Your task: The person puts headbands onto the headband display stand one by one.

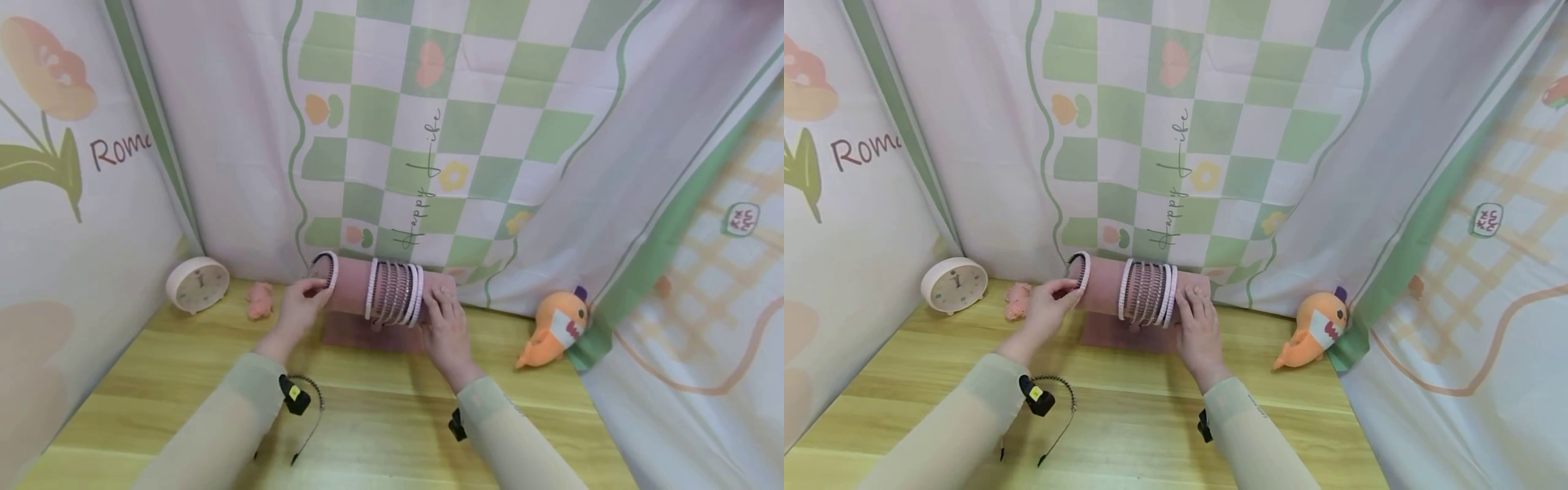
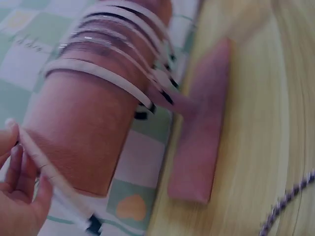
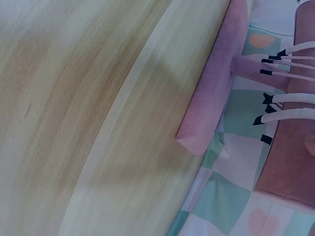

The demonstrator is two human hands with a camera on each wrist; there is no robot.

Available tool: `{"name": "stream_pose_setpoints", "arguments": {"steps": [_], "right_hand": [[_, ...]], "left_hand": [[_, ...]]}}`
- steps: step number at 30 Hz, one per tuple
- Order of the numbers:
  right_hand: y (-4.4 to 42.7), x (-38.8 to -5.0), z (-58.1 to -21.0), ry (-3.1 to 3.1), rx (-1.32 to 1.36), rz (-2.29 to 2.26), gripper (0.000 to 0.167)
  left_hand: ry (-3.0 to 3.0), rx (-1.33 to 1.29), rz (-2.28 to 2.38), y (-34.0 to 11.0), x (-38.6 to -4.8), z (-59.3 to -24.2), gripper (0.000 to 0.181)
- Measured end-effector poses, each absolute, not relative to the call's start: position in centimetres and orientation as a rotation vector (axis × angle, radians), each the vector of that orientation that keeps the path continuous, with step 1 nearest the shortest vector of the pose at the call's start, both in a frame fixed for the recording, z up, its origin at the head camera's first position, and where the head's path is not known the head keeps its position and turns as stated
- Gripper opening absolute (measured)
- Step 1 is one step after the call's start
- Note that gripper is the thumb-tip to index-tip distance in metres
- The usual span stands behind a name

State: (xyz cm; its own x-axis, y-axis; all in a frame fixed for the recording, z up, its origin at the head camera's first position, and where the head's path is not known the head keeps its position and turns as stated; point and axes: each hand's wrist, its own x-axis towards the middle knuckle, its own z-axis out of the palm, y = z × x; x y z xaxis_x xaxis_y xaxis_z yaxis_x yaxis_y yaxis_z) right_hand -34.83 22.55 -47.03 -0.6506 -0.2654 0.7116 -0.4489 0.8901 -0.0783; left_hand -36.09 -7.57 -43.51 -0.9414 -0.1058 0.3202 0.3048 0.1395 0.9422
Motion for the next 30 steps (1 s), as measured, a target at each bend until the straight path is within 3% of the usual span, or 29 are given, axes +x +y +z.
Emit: {"name": "stream_pose_setpoints", "arguments": {"steps": [7,15,17,30], "right_hand": [[22.5,-34.8,-46.9,-2.317,0.515,0.331,0.067],[22.5,-34.6,-46.8,-2.355,0.499,0.328,0.066],[22.5,-34.6,-46.8,-2.362,0.496,0.330,0.066],[22.6,-34.6,-46.7,-2.349,0.510,0.304,0.068]], "left_hand": [[-2.272,-0.411,-1.380,-7.6,-36.2,-43.7,0.019],[-2.467,-0.534,-0.705,-8.5,-36.3,-42.7,0.069],[-2.496,-0.582,-0.544,-8.7,-36.3,-42.4,0.073],[-2.525,-0.811,-0.059,-9.8,-36.7,-40.8,0.074]]}}
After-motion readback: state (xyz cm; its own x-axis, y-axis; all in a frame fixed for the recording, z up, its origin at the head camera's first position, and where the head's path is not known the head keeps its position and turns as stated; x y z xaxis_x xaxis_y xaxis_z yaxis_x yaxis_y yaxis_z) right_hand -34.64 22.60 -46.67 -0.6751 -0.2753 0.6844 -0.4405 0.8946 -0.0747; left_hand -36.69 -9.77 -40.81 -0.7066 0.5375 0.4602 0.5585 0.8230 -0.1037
